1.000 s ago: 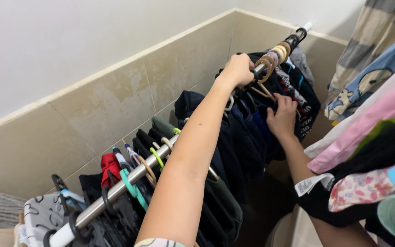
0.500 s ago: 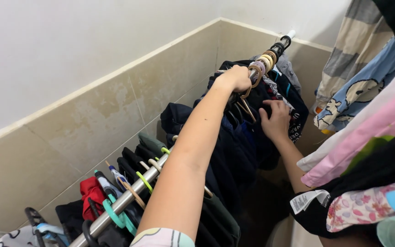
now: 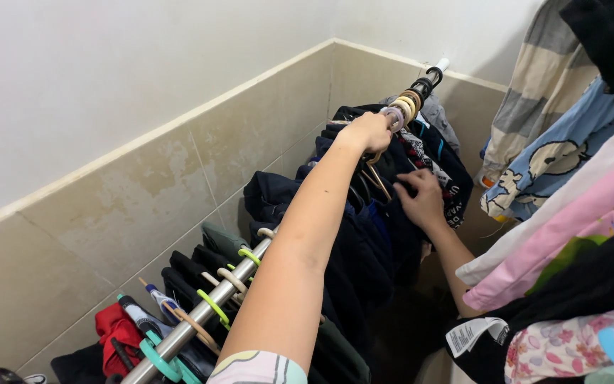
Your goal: The recorder hangs multiple items of clothing on hangers and places them on a tension rod in a laundry area.
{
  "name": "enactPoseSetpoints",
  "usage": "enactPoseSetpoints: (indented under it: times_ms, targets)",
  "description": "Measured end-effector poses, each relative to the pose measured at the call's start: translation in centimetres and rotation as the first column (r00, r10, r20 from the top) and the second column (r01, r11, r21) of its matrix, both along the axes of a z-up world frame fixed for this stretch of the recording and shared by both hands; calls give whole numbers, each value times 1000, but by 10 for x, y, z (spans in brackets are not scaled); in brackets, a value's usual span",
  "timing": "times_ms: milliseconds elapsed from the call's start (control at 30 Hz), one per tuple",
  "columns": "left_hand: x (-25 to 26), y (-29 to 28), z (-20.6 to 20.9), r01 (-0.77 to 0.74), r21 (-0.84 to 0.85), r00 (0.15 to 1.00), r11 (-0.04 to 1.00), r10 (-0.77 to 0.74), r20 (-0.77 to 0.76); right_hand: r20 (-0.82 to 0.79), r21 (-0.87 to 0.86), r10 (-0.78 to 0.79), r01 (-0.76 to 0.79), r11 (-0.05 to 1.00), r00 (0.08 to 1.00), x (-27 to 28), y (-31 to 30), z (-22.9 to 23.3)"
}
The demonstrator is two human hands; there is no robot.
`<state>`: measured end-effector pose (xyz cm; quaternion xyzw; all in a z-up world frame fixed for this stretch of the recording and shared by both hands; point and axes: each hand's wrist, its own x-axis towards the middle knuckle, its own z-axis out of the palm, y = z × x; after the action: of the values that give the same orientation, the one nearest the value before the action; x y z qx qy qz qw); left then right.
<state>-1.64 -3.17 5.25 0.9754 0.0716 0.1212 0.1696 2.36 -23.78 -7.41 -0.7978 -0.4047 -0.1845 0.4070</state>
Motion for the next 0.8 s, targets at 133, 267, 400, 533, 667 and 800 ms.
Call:
enactPoseSetpoints:
  times_ms: [133, 267, 400, 533, 667, 800]
  targets:
    - [-7, -5, 1, 10, -28, 999, 1000, -9, 50, 103, 67, -116, 110, 992, 988, 31, 6, -16]
    - [12, 6, -16, 12, -11, 995, 1000, -11, 94, -21, -31, -170, 169, 985, 985, 42, 13, -25]
    - [10, -5, -7, -9, -13, 995, 1000, 10, 97, -62, -12, -99, 99, 995, 993, 35, 13, -26]
    - [-1, -21, 4, -44, -57, 998, 997, 47, 41, -99, -6, -55, 54, 999, 994, 22, 4, -14]
    - [19, -13, 1, -84, -39, 996, 996, 84, 10, -116, 3, -71, 72, 997, 991, 19, 5, 13]
    - [110, 24, -51, -94, 39, 994, 995, 92, 61, -79, 31, -119, 122, 992, 990, 64, 16, -6]
